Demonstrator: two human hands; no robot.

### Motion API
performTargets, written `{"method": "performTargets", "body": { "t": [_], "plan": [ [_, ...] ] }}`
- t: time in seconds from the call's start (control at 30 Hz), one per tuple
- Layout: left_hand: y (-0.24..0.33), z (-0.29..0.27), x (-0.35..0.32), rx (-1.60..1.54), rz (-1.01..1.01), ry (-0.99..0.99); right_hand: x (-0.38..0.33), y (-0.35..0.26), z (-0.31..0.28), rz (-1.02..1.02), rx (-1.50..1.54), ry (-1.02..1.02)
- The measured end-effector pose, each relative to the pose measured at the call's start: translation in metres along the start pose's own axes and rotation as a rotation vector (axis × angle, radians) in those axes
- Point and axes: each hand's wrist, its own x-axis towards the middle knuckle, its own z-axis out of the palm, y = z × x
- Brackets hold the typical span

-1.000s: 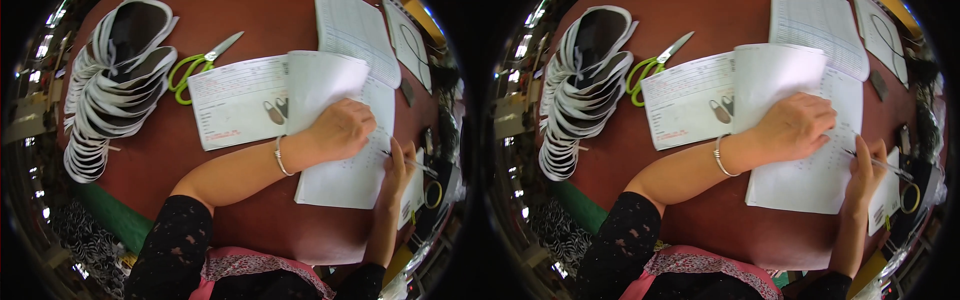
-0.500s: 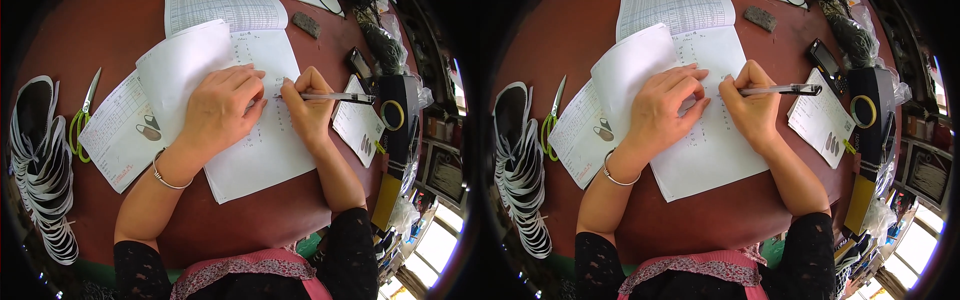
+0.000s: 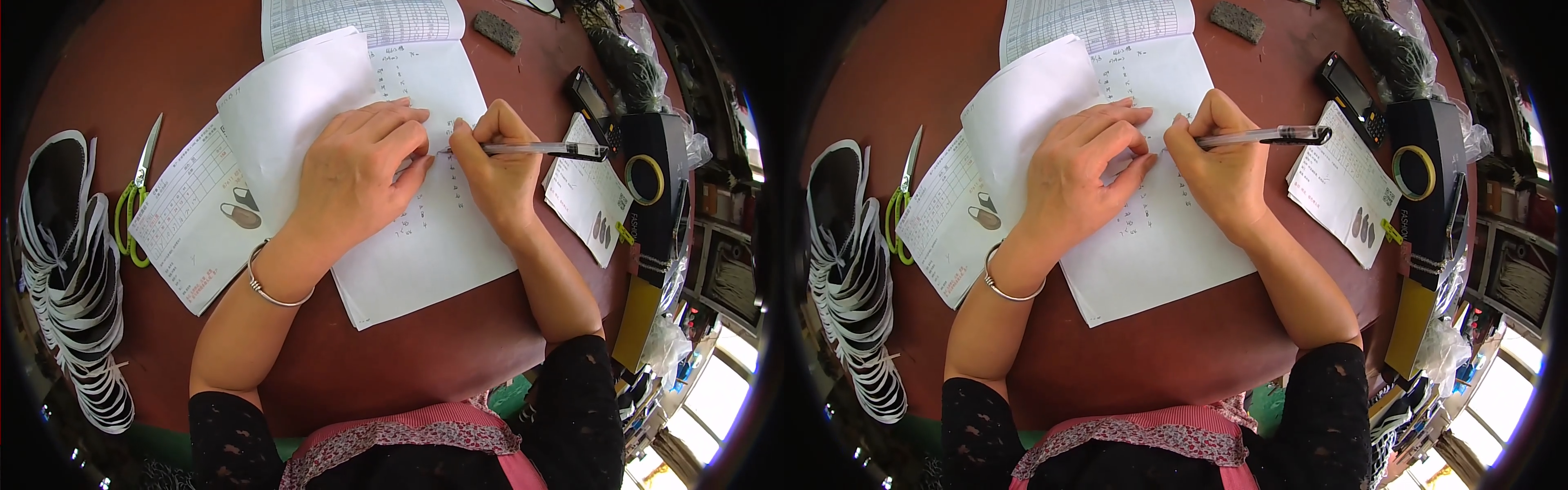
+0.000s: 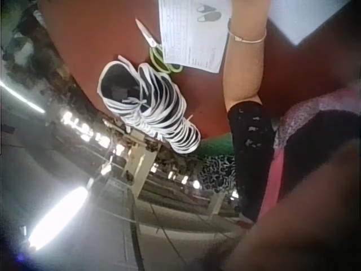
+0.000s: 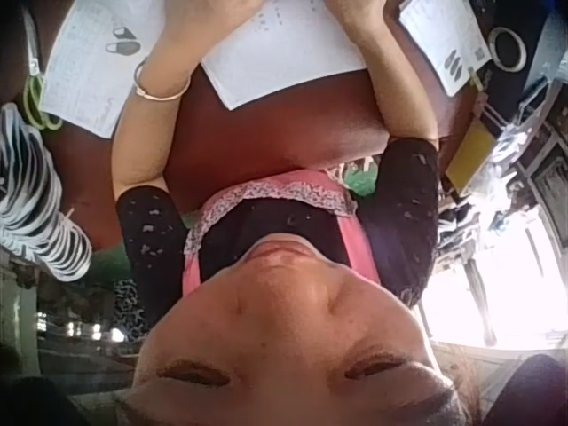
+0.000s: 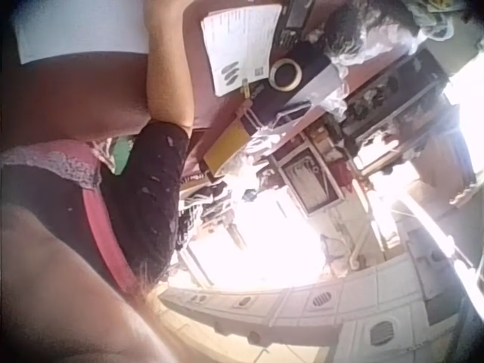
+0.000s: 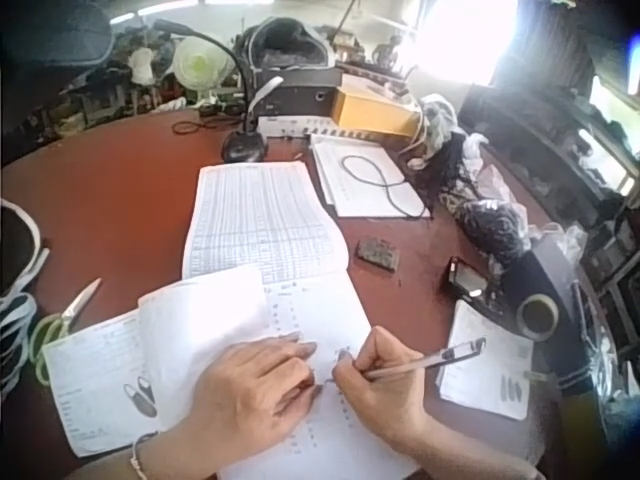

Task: Writing and recording production data on reports and inventory forms at a desk in a shoe factory.

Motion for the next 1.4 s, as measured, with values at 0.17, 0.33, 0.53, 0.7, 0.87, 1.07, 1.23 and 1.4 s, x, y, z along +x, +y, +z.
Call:
{"method": "performTargets", "body": {
  "t": [0.17, 0.33, 0.53, 0.7, 0.87, 1.07, 1.23, 1.4],
  "plan": [
    [0.000, -0.001, 0.001, -0.002, 0.010, -0.003, 0.001, 0.002, -0.001, -0.008, -0.053, -0.008],
    [0.000, 0.001, 0.000, -0.004, 0.003, -0.002, 0.000, 0.005, -0.008, -0.056, 0.103, 0.006],
    [-0.005, 0.001, -0.004, -0.034, -0.003, 0.030, -0.005, 0.010, -0.010, -0.044, 0.068, -0.031],
    [-0.007, 0.007, -0.007, -0.011, -0.026, 0.032, -0.002, 0.020, -0.015, -0.168, -0.149, -0.041],
    [-0.005, 0.010, -0.007, -0.064, 0.011, 0.093, -0.002, 0.022, -0.016, -0.095, -0.081, -0.038],
    [-0.004, 0.009, -0.007, -0.060, 0.020, 0.128, -0.004, 0.014, -0.013, -0.081, -0.109, -0.036],
    [-0.007, 0.001, -0.004, -0.067, -0.018, -0.025, -0.004, 0.014, -0.013, -0.156, -0.149, -0.060],
    [-0.002, 0.000, -0.001, -0.063, -0.004, -0.016, -0.005, 0.012, -0.009, -0.098, -0.046, -0.026]
  ]
}}
